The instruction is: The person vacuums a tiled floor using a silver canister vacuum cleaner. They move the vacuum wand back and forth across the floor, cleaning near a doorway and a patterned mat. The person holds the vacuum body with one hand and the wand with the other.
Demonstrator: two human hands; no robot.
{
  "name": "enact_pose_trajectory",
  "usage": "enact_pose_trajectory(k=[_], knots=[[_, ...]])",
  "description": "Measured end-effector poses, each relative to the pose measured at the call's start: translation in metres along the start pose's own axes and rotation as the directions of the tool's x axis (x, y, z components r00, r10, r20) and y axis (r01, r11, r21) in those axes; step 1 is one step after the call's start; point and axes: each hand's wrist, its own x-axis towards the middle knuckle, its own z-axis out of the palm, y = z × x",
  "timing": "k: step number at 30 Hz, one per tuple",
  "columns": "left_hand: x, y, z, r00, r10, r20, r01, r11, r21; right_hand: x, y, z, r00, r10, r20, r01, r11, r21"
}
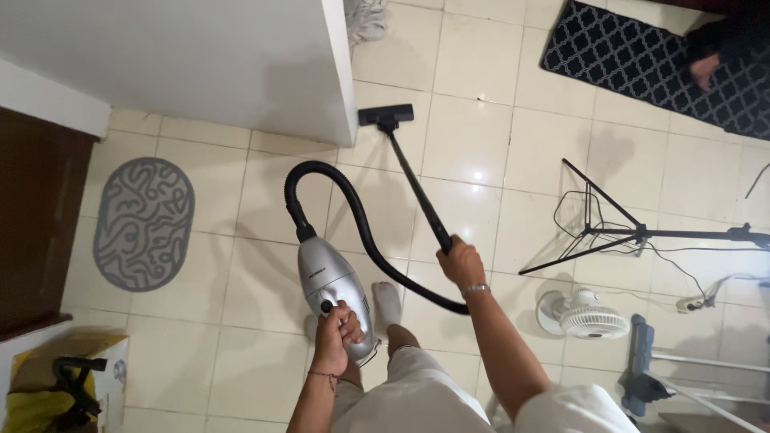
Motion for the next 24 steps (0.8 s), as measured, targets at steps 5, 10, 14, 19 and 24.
enact_pose_trajectory(k=[5,10,14,19,24], knots=[[0.004,0.003,0.01,1.0,-0.024,-0.001,0.024,1.0,0.011,0.013,0.0,0.0,0.999,0.033,0.042,-0.033,0.999,-0.01],[0.002,0.001,0.009,0.996,-0.048,-0.075,0.047,0.999,-0.021,0.121,-0.03,0.011,0.999,-0.042,-0.028,0.043,0.999,0.011],[-0.007,-0.003,0.004,0.996,-0.021,-0.084,0.016,0.998,-0.06,0.176,-0.058,0.016,0.996,-0.079,-0.038,0.079,0.997,-0.012],[-0.028,-0.012,-0.015,0.99,-0.002,-0.138,-0.008,0.997,-0.075,0.162,-0.061,0.02,1.0,-0.008,-0.023,0.009,1.0,0.029],[-0.058,-0.027,-0.04,0.985,0.046,-0.165,-0.061,0.994,-0.088,0.081,-0.024,0.036,0.998,-0.051,-0.03,0.051,0.999,-0.011]])
